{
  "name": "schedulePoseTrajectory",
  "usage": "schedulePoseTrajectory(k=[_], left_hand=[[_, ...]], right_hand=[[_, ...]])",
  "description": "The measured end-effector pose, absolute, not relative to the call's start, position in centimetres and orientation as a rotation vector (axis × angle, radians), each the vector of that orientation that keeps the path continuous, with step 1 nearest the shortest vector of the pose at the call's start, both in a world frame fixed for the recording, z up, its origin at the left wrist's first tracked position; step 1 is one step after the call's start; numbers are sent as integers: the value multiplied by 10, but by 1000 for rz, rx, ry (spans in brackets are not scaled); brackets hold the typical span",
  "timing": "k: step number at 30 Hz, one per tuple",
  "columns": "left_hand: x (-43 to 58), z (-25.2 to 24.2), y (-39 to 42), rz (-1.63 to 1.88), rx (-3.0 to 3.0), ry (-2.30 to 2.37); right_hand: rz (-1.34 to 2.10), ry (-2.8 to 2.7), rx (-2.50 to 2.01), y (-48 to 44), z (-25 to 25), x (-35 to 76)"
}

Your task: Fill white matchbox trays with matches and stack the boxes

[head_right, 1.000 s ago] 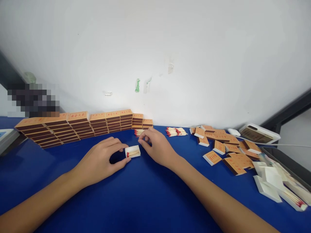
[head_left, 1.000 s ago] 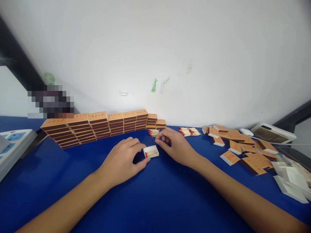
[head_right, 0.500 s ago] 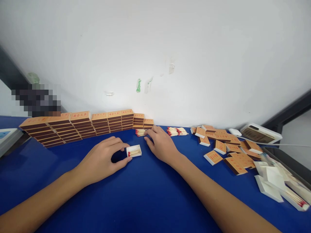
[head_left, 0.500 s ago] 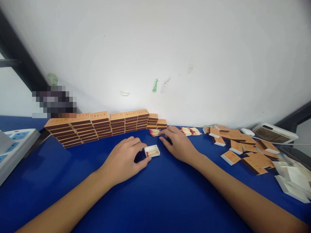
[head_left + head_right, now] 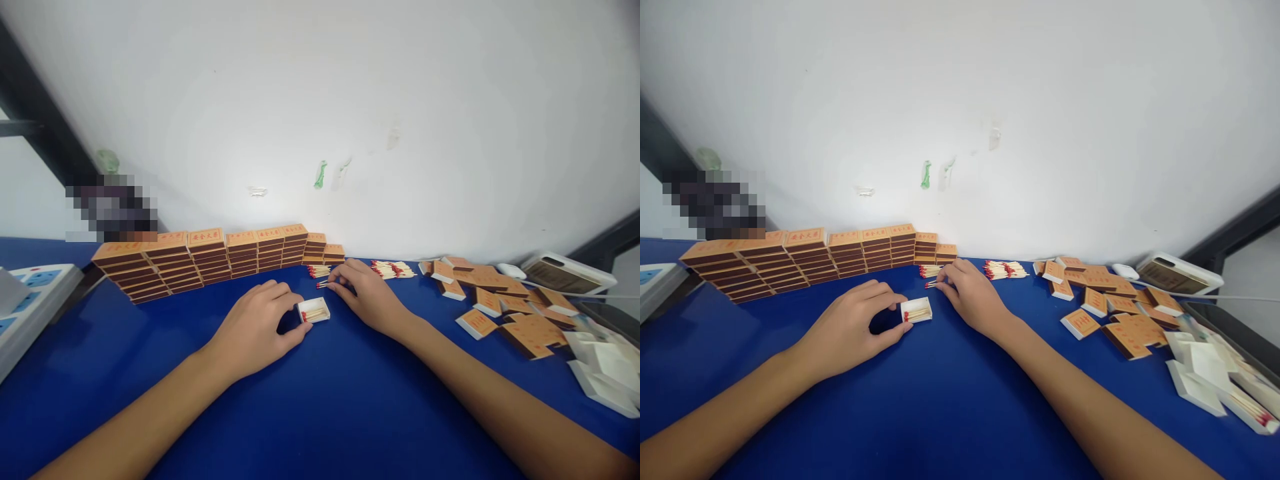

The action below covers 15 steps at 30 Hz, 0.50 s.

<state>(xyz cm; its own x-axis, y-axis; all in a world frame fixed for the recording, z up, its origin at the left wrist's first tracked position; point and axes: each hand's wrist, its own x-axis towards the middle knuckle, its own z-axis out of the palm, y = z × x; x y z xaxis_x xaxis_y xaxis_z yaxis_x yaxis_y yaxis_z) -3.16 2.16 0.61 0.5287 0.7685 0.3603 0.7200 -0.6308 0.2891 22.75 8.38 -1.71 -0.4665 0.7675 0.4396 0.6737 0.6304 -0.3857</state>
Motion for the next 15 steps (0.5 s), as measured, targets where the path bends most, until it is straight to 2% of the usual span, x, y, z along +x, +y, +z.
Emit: schedulePoseTrajectory(k=[15], left_hand=[[-31, 7, 22, 706, 2646, 1302]], right_hand=[[309, -2285, -1160, 80, -15, 226]])
